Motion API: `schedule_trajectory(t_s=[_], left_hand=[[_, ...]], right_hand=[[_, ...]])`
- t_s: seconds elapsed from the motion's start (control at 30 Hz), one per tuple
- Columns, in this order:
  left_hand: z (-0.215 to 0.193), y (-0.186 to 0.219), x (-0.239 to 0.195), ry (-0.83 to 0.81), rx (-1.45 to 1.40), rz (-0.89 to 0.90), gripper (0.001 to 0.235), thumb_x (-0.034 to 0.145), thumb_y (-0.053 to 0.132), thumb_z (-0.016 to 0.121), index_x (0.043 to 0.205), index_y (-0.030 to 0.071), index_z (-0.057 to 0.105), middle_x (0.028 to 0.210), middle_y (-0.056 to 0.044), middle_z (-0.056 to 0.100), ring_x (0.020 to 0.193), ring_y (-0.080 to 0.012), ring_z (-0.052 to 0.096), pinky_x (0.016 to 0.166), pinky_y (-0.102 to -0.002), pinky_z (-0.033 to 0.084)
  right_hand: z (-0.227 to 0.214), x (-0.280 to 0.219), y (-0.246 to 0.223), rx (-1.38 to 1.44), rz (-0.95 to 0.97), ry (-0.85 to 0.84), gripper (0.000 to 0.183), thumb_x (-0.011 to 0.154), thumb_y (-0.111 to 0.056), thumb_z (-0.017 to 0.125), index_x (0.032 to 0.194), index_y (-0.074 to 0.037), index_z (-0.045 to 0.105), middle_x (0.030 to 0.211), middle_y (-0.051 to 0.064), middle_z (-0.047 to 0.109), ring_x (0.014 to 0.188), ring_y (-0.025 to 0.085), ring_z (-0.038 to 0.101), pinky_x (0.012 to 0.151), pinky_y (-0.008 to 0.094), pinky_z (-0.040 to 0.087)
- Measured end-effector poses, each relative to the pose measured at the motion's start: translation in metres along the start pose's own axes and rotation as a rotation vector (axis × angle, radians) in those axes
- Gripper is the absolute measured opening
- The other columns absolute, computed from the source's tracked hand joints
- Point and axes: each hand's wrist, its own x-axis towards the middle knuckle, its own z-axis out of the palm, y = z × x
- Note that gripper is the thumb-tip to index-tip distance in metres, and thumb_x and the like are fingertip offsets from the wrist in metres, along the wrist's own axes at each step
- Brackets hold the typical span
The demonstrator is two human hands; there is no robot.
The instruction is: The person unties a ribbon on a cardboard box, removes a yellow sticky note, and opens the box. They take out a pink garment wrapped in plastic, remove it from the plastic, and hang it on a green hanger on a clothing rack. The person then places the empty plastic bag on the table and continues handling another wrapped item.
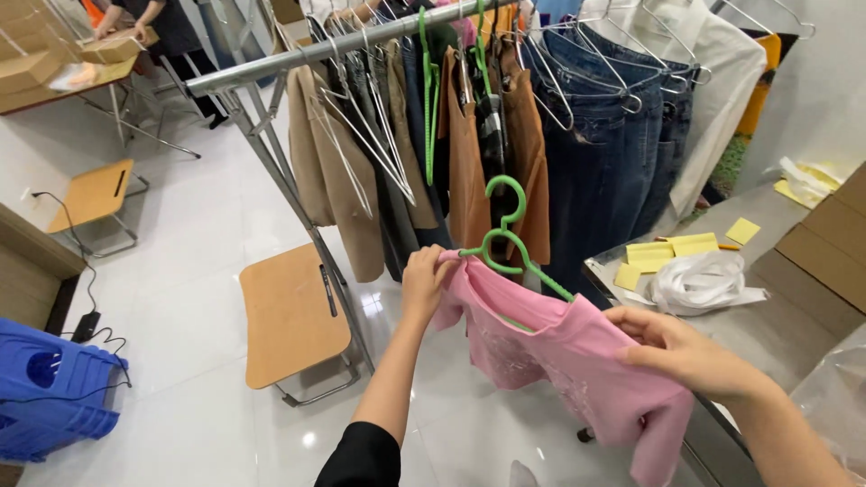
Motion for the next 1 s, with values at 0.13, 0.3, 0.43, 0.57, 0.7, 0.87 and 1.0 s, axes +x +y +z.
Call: schedule_trajectory(t_s=[0.13,0.3,0.43,0.57,0.7,0.87,1.0], left_hand=[[0.004,0.015,0.026,-0.048,0.007,-0.155,0.039,0.099,0.055,0.062,0.087,0.017,0.061,0.094,-0.002,0.062,0.098,-0.0266,0.057,0.084,-0.045,0.041],[0.007,0.010,0.016,-0.064,0.149,-0.059,0.048,0.105,0.058,0.051,0.087,0.014,0.054,0.090,-0.005,0.061,0.089,-0.0308,0.062,0.080,-0.047,0.044],[0.002,0.023,0.005,-0.209,0.050,-0.305,0.054,0.103,0.066,0.041,0.090,0.014,0.050,0.093,-0.004,0.059,0.087,-0.0275,0.061,0.072,-0.046,0.044],[0.004,0.041,0.007,-0.224,-0.066,-0.484,0.054,0.104,0.064,0.032,0.110,0.019,0.061,0.118,-0.007,0.063,0.111,-0.0301,0.067,0.091,-0.049,0.049],[0.014,0.024,0.003,-0.209,-0.090,-0.302,0.057,0.104,0.065,0.031,0.116,0.020,0.063,0.114,-0.007,0.065,0.106,-0.0346,0.068,0.087,-0.050,0.048],[0.045,-0.028,-0.017,-0.166,0.143,-0.088,0.027,0.100,0.047,0.060,0.109,0.025,0.073,0.105,0.006,0.081,0.093,-0.0185,0.075,0.085,-0.043,0.044],[0.060,-0.041,-0.033,-0.179,0.245,-0.144,0.021,0.103,0.037,0.058,0.110,0.026,0.074,0.099,0.004,0.074,0.102,-0.0225,0.069,0.087,-0.047,0.043]], right_hand=[[-0.010,-0.008,-0.003,0.391,0.052,0.166,0.070,0.075,0.000,0.064,0.144,0.006,0.066,0.132,0.027,0.077,0.108,0.037,0.072,0.087,0.047,0.053],[-0.004,-0.025,-0.043,0.534,0.046,0.333,0.079,0.069,-0.001,0.047,0.145,0.018,0.060,0.136,0.034,0.068,0.113,0.045,0.061,0.094,0.051,0.042],[0.009,-0.034,-0.065,0.571,0.149,0.409,0.087,0.066,0.001,0.040,0.151,0.013,0.057,0.145,0.033,0.065,0.123,0.047,0.058,0.101,0.052,0.037],[0.015,-0.048,-0.082,0.686,0.171,0.540,0.090,0.073,-0.006,0.024,0.159,0.010,0.046,0.150,0.039,0.055,0.127,0.055,0.049,0.107,0.060,0.032],[0.022,-0.054,-0.104,0.667,0.156,0.652,0.082,0.079,-0.009,0.020,0.156,0.007,0.044,0.151,0.032,0.053,0.133,0.045,0.047,0.116,0.050,0.030],[0.023,-0.065,-0.093,0.656,0.169,0.667,0.074,0.093,-0.013,0.014,0.157,0.008,0.044,0.145,0.040,0.052,0.124,0.056,0.044,0.104,0.062,0.028],[-0.137,-0.013,0.148,0.780,-0.190,-0.088,0.106,0.072,-0.027,0.118,0.153,0.002,0.058,0.137,0.036,0.079,0.112,0.051,0.087,0.085,0.061,0.063]])
